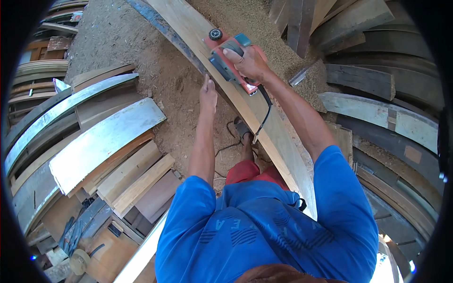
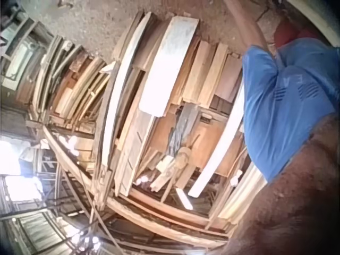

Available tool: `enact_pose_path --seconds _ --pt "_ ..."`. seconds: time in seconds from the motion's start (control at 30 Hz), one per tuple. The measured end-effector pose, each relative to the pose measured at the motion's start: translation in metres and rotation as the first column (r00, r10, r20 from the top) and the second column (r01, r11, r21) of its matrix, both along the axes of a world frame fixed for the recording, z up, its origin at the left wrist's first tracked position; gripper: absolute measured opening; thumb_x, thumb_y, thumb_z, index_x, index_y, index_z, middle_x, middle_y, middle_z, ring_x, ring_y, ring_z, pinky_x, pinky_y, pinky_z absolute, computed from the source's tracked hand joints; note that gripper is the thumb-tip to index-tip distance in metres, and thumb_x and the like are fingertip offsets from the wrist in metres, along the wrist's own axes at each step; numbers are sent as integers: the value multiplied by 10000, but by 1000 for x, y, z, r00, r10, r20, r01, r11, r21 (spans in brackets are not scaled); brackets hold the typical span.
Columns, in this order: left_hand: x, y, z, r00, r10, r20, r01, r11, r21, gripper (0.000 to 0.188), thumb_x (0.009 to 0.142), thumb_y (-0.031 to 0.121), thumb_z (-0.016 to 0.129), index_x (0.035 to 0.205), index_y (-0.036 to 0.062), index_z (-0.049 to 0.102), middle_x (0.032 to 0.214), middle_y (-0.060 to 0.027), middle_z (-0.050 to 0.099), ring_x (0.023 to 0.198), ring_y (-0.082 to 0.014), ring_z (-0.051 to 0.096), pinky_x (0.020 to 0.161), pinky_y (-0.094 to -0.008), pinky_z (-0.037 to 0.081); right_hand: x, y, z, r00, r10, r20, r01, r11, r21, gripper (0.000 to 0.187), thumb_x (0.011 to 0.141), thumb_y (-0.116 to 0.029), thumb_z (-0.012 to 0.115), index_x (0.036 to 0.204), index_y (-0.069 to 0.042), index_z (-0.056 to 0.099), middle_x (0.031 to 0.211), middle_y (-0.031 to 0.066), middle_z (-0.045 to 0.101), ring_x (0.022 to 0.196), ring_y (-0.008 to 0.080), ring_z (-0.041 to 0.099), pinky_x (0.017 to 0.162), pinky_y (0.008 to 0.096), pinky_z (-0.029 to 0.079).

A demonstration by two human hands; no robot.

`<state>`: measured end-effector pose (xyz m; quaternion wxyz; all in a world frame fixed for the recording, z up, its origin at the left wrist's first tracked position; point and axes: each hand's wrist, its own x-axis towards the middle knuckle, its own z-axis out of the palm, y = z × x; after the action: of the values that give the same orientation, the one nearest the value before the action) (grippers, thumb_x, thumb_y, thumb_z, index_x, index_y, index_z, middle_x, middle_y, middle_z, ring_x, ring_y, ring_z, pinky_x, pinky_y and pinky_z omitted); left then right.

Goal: The person sands a long wooden beam with a power sander. They hammer nails into a small wooden block and use pliers to pull a nail from the wood.

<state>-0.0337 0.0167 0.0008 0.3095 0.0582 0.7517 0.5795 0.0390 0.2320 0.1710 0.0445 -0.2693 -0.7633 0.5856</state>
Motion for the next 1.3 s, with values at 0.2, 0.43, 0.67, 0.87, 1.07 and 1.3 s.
enact_pose_path --seconds 0.2,0.43,0.67,0.87,1.07,1.3 --pt "19 34 30 964 -199 -175 116 910 -399 514 1077 334 447 1507 51 445 1384 -274 581 1218 -427 614 1030 -457 478 -28 17 -14 998 -56 -3 56 998 0 537 948 -543 626 1103 -30 666 715 51 596 631 166 606 585 364 488" --pt "12 17 36 906 -396 -153 272 818 -506 592 1057 316 463 1589 122 292 1375 -285 542 1132 -508 601 938 -548 511 -75 22 -13 999 -30 44 32 999 -39 637 903 -601 647 1167 -24 709 1027 237 732 968 344 720 883 436 528" --pt "5 23 47 921 -345 -181 233 861 -452 436 1045 324 506 1382 54 569 1209 -291 648 1087 -505 623 916 -550 511 -122 36 -16 997 -33 -65 32 999 -16 514 961 -538 630 1091 -43 679 655 23 574 553 140 583 508 320 466" --pt "-7 21 48 943 -289 -167 198 888 -415 407 1047 331 524 1290 23 633 1177 -323 656 1171 -480 607 955 -480 509 -158 42 -17 997 26 67 -30 998 63 503 943 -532 664 1049 -41 684 654 37 584 554 145 566 508 336 448" --pt "2 24 64 948 -306 -83 235 854 -464 395 1042 309 514 1258 5 644 1177 -320 654 1146 -493 609 939 -473 508 -169 42 1 993 -71 -91 75 997 37 471 952 -522 652 970 -53 692 643 36 590 542 145 570 518 335 458" --pt "-21 1 37 970 -243 0 243 970 -29 589 1017 189 570 1560 61 381 1391 -242 608 1151 -302 677 972 -387 508 -205 54 -4 999 -41 5 41 999 -35 624 904 -589 653 1132 -11 708 1012 218 729 954 312 707 872 422 523"
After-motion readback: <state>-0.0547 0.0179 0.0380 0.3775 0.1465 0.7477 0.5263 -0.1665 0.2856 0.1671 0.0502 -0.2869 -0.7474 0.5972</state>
